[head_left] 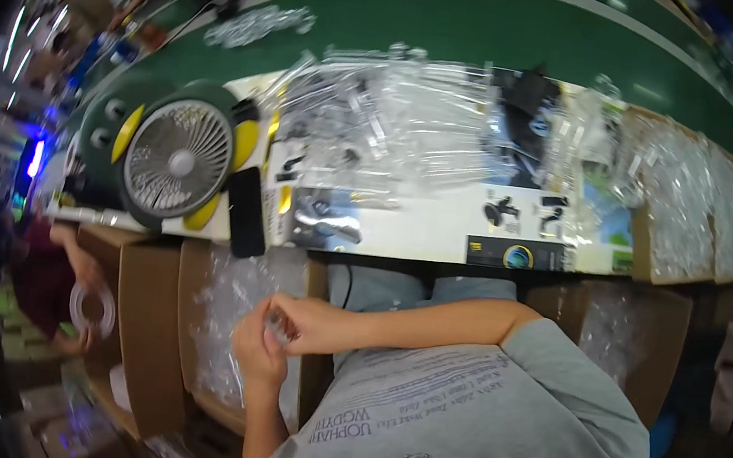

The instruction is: Assembling, cleaning, and inspecting large transparent plastic housing components on a factory assembly line.

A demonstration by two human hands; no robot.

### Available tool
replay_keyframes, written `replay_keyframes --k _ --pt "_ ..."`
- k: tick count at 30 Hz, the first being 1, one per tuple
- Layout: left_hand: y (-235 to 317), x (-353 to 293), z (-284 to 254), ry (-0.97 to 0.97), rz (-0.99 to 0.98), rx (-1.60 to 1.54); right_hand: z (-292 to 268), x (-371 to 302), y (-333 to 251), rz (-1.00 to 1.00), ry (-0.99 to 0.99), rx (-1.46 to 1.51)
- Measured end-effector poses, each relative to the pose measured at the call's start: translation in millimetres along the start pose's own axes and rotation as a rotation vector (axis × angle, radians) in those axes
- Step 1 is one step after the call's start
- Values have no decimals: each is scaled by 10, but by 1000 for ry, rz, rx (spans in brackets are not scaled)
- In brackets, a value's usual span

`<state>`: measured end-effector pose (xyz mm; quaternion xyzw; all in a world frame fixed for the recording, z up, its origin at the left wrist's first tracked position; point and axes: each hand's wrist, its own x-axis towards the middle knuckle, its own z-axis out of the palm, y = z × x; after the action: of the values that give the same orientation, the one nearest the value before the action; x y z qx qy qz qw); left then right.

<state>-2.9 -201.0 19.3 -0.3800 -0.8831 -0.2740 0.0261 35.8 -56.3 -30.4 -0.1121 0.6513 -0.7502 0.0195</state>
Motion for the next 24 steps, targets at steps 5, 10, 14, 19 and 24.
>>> replay_keyframes --k 5,10,14,19,24 --pt "-538 -143 161 -22 -231 -262 -27 62 14 -28 -166 -58" --pt "-644 99 97 368 -780 -1320 -92 171 -166 121 44 -222" --pt "-675 228 27 631 -806 -1712 4 219 -22 -6 28 -486" --pt "-810 239 281 920 -874 -1773 129 271 137 -146 -3 -586" --pt "-891 241 361 890 -599 -1843 67 335 64 -54 -69 -483"
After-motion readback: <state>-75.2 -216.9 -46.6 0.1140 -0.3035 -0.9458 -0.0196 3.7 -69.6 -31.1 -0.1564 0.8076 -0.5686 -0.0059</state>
